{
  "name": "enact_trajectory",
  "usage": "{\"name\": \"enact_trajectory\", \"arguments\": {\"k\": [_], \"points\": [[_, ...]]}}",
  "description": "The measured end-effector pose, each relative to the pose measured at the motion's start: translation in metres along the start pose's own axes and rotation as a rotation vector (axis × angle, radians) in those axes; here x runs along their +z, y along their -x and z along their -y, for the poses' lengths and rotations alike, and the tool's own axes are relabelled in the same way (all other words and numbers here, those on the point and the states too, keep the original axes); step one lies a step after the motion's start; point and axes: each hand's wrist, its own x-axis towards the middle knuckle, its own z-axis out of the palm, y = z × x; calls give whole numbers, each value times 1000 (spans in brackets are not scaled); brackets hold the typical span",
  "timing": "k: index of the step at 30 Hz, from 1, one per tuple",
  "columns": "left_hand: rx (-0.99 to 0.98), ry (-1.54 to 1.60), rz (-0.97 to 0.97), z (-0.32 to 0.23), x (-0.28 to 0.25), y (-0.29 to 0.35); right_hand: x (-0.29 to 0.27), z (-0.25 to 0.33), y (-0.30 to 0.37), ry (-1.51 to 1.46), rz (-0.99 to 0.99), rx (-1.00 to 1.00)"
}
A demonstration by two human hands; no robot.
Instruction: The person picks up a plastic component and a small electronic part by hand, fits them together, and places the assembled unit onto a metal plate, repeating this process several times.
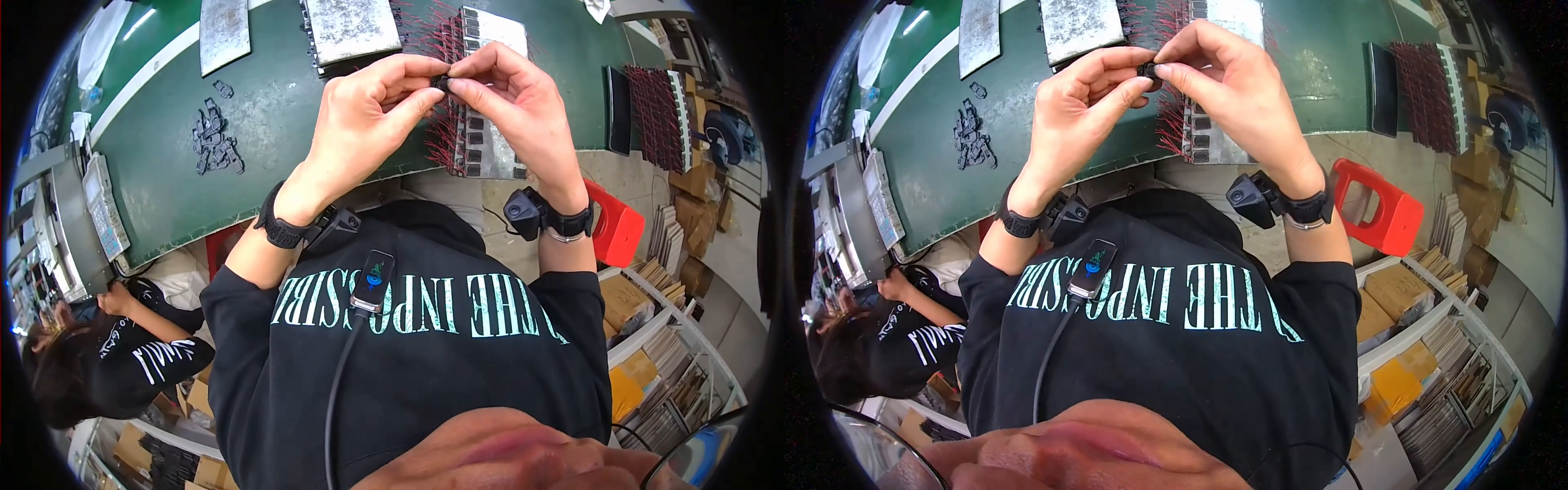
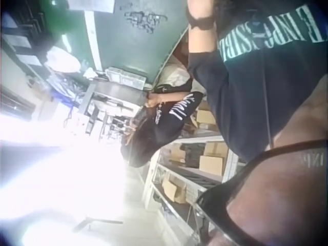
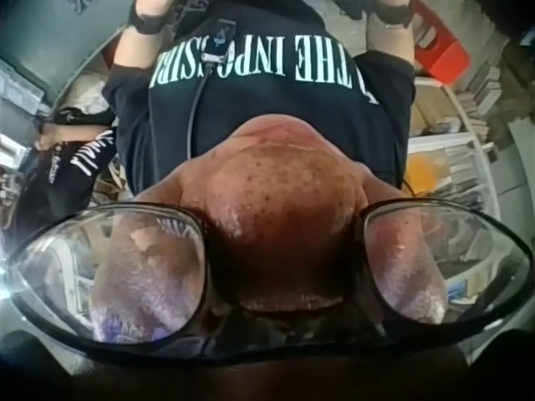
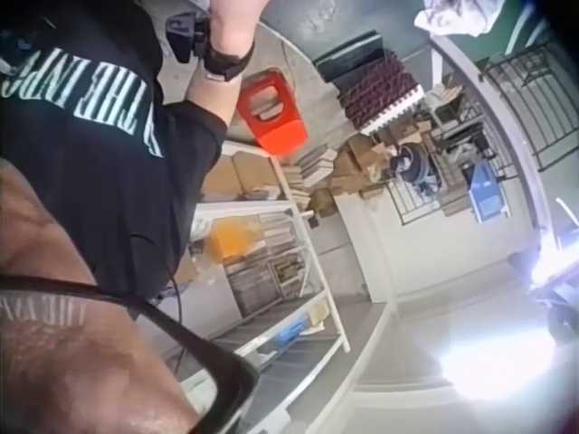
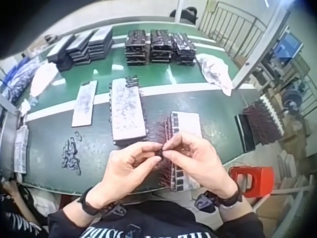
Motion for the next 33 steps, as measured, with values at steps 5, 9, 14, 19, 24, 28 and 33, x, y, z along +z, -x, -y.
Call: {"name": "enact_trajectory", "arguments": {"k": [5,9,14,19,24,28,33], "points": [[-21,11,24,-1,-1,2,-3,-1,0,-16,20,9],[-49,59,43,-3,-3,2,-9,-1,-4,-42,83,21],[-96,154,56,-8,-4,3,-11,0,-4,-128,92,57],[-93,160,62,-7,-5,3,-10,-5,-6,-194,75,96],[-82,180,58,-2,-8,2,-5,-6,-7,-180,41,113],[-74,185,24,1,-10,0,11,1,-6,-9,-34,31],[-70,124,4,-2,-14,4,30,7,-7,325,-73,-194]]}}
